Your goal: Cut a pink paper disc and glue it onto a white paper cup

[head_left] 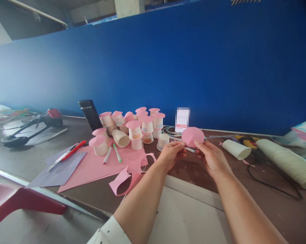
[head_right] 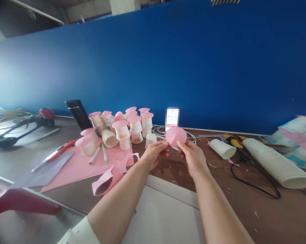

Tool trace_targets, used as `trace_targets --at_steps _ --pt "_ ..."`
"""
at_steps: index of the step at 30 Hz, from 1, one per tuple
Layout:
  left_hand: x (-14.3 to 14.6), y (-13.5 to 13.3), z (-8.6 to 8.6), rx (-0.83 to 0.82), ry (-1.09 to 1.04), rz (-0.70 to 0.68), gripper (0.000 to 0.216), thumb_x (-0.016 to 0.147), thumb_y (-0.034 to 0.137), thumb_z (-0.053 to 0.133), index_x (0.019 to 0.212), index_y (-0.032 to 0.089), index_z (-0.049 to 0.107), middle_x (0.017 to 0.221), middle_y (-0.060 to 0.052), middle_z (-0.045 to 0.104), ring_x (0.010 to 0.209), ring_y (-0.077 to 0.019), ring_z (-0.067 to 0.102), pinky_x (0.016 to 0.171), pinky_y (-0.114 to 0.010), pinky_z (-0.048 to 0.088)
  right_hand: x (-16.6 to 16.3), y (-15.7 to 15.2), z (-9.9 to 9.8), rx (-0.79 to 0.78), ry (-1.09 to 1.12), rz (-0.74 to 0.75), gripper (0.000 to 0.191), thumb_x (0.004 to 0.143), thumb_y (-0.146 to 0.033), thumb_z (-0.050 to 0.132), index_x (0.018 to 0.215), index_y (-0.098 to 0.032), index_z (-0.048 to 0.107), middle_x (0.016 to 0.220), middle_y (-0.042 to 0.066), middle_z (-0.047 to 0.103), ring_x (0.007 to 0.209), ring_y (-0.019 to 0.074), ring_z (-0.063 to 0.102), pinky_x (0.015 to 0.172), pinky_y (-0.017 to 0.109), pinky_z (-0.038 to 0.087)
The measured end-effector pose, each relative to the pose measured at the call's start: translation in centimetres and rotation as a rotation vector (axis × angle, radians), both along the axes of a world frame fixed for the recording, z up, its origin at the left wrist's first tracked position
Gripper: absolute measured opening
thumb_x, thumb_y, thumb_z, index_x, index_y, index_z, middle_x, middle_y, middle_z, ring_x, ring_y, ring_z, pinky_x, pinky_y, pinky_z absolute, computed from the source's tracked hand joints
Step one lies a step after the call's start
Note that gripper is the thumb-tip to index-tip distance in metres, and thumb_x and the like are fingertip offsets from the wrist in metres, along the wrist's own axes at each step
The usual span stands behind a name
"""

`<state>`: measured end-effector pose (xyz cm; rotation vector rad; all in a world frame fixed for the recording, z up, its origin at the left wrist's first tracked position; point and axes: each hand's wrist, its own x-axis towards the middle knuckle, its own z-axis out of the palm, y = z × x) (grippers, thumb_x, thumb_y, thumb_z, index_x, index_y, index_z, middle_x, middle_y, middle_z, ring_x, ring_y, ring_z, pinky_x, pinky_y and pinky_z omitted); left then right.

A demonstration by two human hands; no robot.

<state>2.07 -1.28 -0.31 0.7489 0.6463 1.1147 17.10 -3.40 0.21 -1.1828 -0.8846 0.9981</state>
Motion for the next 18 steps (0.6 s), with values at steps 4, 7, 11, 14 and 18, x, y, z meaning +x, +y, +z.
trace_targets --at_steps 4,7,11,14,18 --pt "0.07 -0.17 0.23 0.007 0.019 0.010 0.022 0.070 0.025 0.086 0.082 0.011 0.073 0.073 -0.002 0.065 0.063 -0.0079 0.058 0.059 -0.021 0.049 0.05 0.04 -0.04 -0.002 -0.025 -0.023 0.038 0.056 -0.048 0.088 0.077 -0.019 0.075 0.063 0.000 0.063 0.060 0.0135 0.048 0.052 0.026 0.034" --pt "0.09 -0.32 0.43 0.010 0.019 0.014 0.021 0.070 0.023 0.086 0.081 0.010 0.073 0.072 -0.002 0.065 0.062 -0.0078 0.058 0.058 -0.021 0.049 0.06 0.01 -0.04 -0.001 -0.035 -0.040 0.038 0.056 -0.048 0.088 0.076 -0.019 0.075 0.063 0.000 0.063 0.060 0.0129 0.048 0.052 0.026 0.033" --pt "0.09 -0.40 0.52 0.015 0.033 0.025 0.022 0.070 0.024 0.086 0.081 0.011 0.073 0.072 -0.001 0.064 0.062 -0.0075 0.058 0.058 -0.021 0.049 0.08 0.04 -0.22 0.012 -0.109 -0.057 0.036 0.062 -0.051 0.085 0.074 -0.019 0.074 0.060 -0.001 0.061 0.058 0.0127 0.047 0.053 0.026 0.034" --pt "0.08 -0.33 0.36 0.032 0.033 0.016 0.024 0.068 0.025 0.087 0.082 0.011 0.074 0.072 -0.002 0.065 0.063 -0.0077 0.058 0.060 -0.021 0.049 0.09 0.04 -0.31 0.023 -0.172 -0.082 0.036 0.065 -0.053 0.082 0.075 -0.020 0.074 0.059 0.000 0.061 0.059 0.0139 0.049 0.055 0.027 0.036" --pt "0.10 -0.24 0.20 0.050 0.043 0.024 0.026 0.067 0.027 0.088 0.083 0.011 0.075 0.071 -0.002 0.065 0.064 -0.0082 0.058 0.061 -0.022 0.050 0.10 -0.17 -0.15 0.023 -0.290 -0.108 0.036 0.069 -0.056 0.077 0.073 -0.020 0.072 0.058 0.000 0.061 0.058 0.0146 0.049 0.055 0.029 0.036"
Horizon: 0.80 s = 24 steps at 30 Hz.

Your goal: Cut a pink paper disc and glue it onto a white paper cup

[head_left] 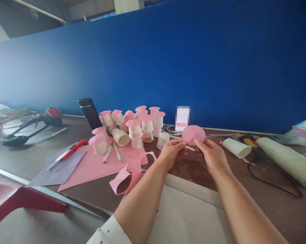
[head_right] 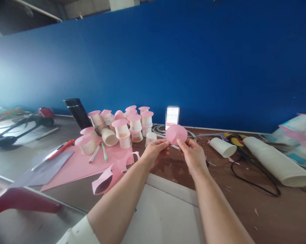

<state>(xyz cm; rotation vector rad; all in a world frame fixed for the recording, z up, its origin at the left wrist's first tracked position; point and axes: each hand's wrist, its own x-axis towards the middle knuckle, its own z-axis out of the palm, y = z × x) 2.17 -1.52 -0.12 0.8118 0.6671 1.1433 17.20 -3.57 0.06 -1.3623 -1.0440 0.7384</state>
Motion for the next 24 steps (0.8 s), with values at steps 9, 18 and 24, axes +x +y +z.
trace_targets --at_steps 9,18,24 --pt "0.06 0.03 0.23 0.004 0.053 0.063 0.018 0.071 0.023 0.084 0.080 0.011 0.075 0.071 -0.002 0.065 0.060 -0.0075 0.057 0.059 -0.022 0.050 -0.44 -0.80 0.94 -0.015 -0.161 -0.010 0.034 0.072 -0.055 0.074 0.077 -0.021 0.075 0.060 0.000 0.062 0.061 0.0168 0.052 0.061 0.031 0.038" --pt "0.00 -0.30 0.58 -0.019 0.055 0.042 0.015 0.071 0.021 0.084 0.079 0.011 0.076 0.070 -0.002 0.065 0.061 -0.0077 0.057 0.061 -0.022 0.050 -0.43 -0.79 0.93 -0.020 -0.177 -0.025 0.036 0.074 -0.053 0.073 0.084 -0.019 0.077 0.063 0.003 0.066 0.063 0.0190 0.056 0.062 0.032 0.040" --pt "0.04 -0.32 0.57 -0.025 0.068 0.037 0.011 0.075 0.018 0.080 0.080 0.010 0.076 0.069 -0.002 0.065 0.061 -0.0075 0.057 0.062 -0.023 0.049 -0.36 -0.67 0.81 -0.019 -0.168 -0.013 0.038 0.072 -0.052 0.074 0.088 -0.017 0.078 0.061 0.001 0.064 0.061 0.0182 0.055 0.060 0.031 0.040"
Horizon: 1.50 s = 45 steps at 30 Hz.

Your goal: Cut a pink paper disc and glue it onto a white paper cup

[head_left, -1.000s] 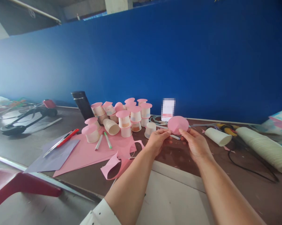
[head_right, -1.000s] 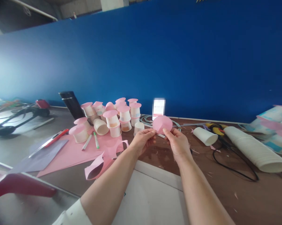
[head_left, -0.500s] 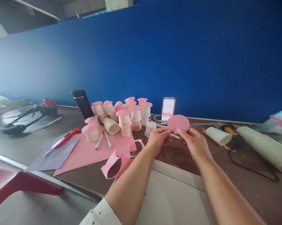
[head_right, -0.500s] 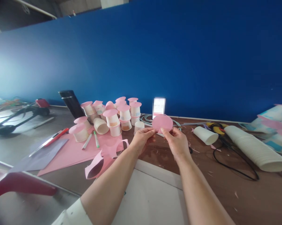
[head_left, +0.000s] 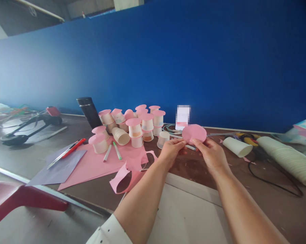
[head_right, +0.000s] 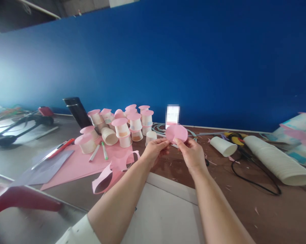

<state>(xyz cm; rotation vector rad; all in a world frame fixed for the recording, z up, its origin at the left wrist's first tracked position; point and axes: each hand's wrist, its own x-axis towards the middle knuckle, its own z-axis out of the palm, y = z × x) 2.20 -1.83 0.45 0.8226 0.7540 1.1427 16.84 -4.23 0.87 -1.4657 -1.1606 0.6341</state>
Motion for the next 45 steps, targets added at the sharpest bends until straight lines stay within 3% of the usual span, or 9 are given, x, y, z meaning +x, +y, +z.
trace_targets --at_steps 7,21,31,45 --pt "0.00 0.18 -0.26 0.006 -0.011 -0.013 0.017 0.072 0.021 0.084 0.080 0.010 0.074 0.071 -0.002 0.065 0.060 -0.0070 0.056 0.060 -0.023 0.047 0.11 0.22 -0.42 -0.009 0.077 0.026 0.039 0.071 -0.049 0.075 0.092 -0.017 0.078 0.061 0.000 0.063 0.059 0.0158 0.052 0.057 0.029 0.039" --pt "-0.04 0.12 -0.34 0.006 -0.015 -0.048 0.019 0.072 0.022 0.083 0.083 0.010 0.075 0.080 -0.005 0.070 0.063 -0.0076 0.058 0.061 -0.023 0.047 -0.18 -0.13 0.24 0.013 -0.039 0.001 0.037 0.071 -0.053 0.073 0.079 -0.017 0.073 0.061 0.002 0.064 0.060 0.0175 0.055 0.061 0.030 0.040" --pt "-0.02 -0.17 -0.27 0.077 0.057 -0.062 0.040 0.059 0.042 0.090 0.079 0.012 0.073 0.073 -0.001 0.062 0.064 -0.0070 0.054 0.061 -0.023 0.044 -0.27 -0.13 0.26 0.008 -0.116 -0.013 0.044 0.070 -0.059 0.070 0.079 -0.016 0.074 0.064 0.005 0.068 0.063 0.0207 0.059 0.061 0.031 0.041" --pt "0.25 0.06 -0.48 0.075 0.122 0.016 0.036 0.058 0.040 0.089 0.069 0.014 0.066 0.065 0.000 0.059 0.061 -0.0083 0.053 0.058 -0.022 0.043 -0.56 -0.30 0.28 0.012 -0.182 0.008 0.045 0.071 -0.059 0.069 0.082 -0.016 0.075 0.065 0.005 0.070 0.064 0.0217 0.060 0.062 0.031 0.042"
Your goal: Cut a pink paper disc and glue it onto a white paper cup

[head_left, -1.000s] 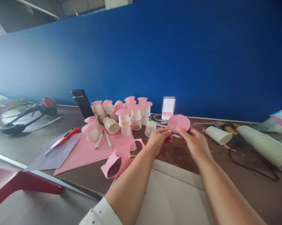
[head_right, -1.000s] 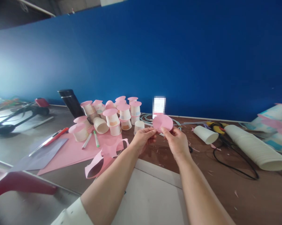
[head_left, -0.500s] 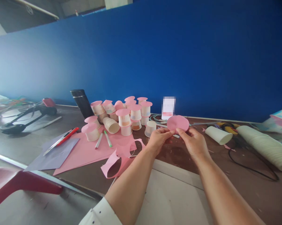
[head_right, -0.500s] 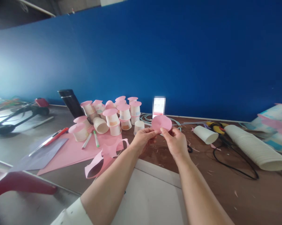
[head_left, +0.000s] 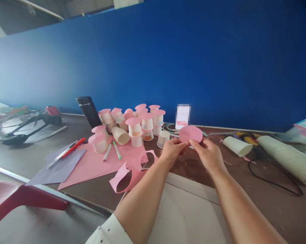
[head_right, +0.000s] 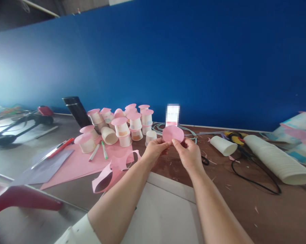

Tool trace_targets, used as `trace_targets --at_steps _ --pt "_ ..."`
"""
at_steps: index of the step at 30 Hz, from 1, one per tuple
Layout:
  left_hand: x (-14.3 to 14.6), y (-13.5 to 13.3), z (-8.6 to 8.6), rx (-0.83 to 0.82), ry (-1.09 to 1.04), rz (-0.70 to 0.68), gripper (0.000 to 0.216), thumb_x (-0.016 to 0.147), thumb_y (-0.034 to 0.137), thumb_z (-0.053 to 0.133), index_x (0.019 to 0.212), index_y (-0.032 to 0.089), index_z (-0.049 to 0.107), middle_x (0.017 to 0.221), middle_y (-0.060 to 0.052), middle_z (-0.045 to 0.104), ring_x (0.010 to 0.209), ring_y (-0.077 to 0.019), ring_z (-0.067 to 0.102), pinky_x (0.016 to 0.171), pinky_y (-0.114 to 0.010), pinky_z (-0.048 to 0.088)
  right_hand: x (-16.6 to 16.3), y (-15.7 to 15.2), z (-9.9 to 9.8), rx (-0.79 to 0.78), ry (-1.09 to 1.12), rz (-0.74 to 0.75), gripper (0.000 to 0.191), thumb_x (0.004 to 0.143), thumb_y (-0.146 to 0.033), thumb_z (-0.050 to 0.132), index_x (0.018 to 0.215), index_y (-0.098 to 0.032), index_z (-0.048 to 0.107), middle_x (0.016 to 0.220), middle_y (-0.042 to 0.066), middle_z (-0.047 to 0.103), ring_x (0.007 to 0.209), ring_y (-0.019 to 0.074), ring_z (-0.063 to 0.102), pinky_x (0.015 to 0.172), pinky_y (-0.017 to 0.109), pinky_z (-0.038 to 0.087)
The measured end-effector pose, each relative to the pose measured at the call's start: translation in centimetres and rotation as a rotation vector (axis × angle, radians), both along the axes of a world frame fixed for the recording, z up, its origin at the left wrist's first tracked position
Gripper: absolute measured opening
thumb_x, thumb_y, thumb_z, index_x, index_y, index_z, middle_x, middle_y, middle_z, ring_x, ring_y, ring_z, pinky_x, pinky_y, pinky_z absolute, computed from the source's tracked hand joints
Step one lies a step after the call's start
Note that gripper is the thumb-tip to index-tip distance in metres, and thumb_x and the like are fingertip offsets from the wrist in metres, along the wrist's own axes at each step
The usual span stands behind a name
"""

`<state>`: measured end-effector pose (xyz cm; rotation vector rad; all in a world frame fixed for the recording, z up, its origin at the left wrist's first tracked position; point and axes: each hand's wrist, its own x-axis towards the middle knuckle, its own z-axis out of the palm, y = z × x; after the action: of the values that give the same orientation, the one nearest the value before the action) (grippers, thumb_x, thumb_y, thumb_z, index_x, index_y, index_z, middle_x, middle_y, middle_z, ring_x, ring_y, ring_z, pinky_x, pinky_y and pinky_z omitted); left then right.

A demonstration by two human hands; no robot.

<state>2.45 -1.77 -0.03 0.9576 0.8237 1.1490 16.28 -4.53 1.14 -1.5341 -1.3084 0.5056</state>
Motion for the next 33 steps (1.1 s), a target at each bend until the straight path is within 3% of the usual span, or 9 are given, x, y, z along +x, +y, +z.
trace_targets --at_steps 6,14,20,23,29,33 --pt "0.0 -0.1 0.3 -0.011 0.055 0.030 0.032 0.059 0.038 0.088 0.064 0.014 0.067 0.063 -0.001 0.060 0.060 -0.0088 0.053 0.057 -0.022 0.042 0.0 0.0 -0.2 0.002 0.058 0.018 0.042 0.072 -0.056 0.071 0.086 -0.016 0.076 0.069 0.004 0.071 0.067 0.0217 0.062 0.065 0.032 0.045" --pt "0.0 -0.4 0.6 0.002 0.082 0.029 0.027 0.062 0.034 0.087 0.063 0.014 0.069 0.064 -0.002 0.063 0.058 -0.0087 0.052 0.057 -0.023 0.042 0.4 1.4 -2.4 0.006 0.329 0.121 0.050 0.069 -0.057 0.076 0.100 -0.017 0.079 0.080 0.007 0.075 0.079 0.0263 0.068 0.069 0.037 0.052" --pt "0.1 -0.3 0.5 -0.003 0.108 0.035 0.022 0.063 0.031 0.086 0.065 0.014 0.071 0.067 -0.002 0.064 0.061 -0.0094 0.053 0.058 -0.023 0.043 0.0 0.5 -1.0 -0.001 0.235 0.042 0.040 0.070 -0.050 0.077 0.093 -0.017 0.080 0.085 0.007 0.077 0.088 0.0282 0.069 0.080 0.038 0.050" --pt "0.1 -0.2 0.4 0.004 0.108 0.043 0.024 0.062 0.033 0.086 0.063 0.014 0.070 0.065 -0.002 0.064 0.062 -0.0099 0.054 0.058 -0.022 0.042 0.0 0.4 -0.7 -0.018 0.182 0.013 0.038 0.070 -0.050 0.078 0.089 -0.017 0.080 0.083 0.006 0.077 0.088 0.0287 0.069 0.080 0.037 0.049" --pt "0.2 -0.1 0.2 0.031 0.097 0.036 0.035 0.054 0.041 0.089 0.060 0.015 0.067 0.061 -0.001 0.061 0.057 -0.0085 0.050 0.054 -0.022 0.040 0.7 1.6 -2.5 0.035 0.345 0.113 0.048 0.071 -0.059 0.074 0.095 -0.017 0.080 0.077 0.007 0.075 0.076 0.0257 0.068 0.072 0.037 0.052" --pt "0.2 -0.2 0.0 0.057 0.135 0.008 0.035 0.055 0.042 0.090 0.062 0.015 0.069 0.061 -0.001 0.061 0.057 -0.0085 0.049 0.054 -0.023 0.039 0.7 1.6 -2.4 0.058 0.376 0.077 0.051 0.069 -0.057 0.077 0.100 -0.016 0.079 0.077 0.007 0.076 0.074 0.0260 0.069 0.070 0.038 0.052"
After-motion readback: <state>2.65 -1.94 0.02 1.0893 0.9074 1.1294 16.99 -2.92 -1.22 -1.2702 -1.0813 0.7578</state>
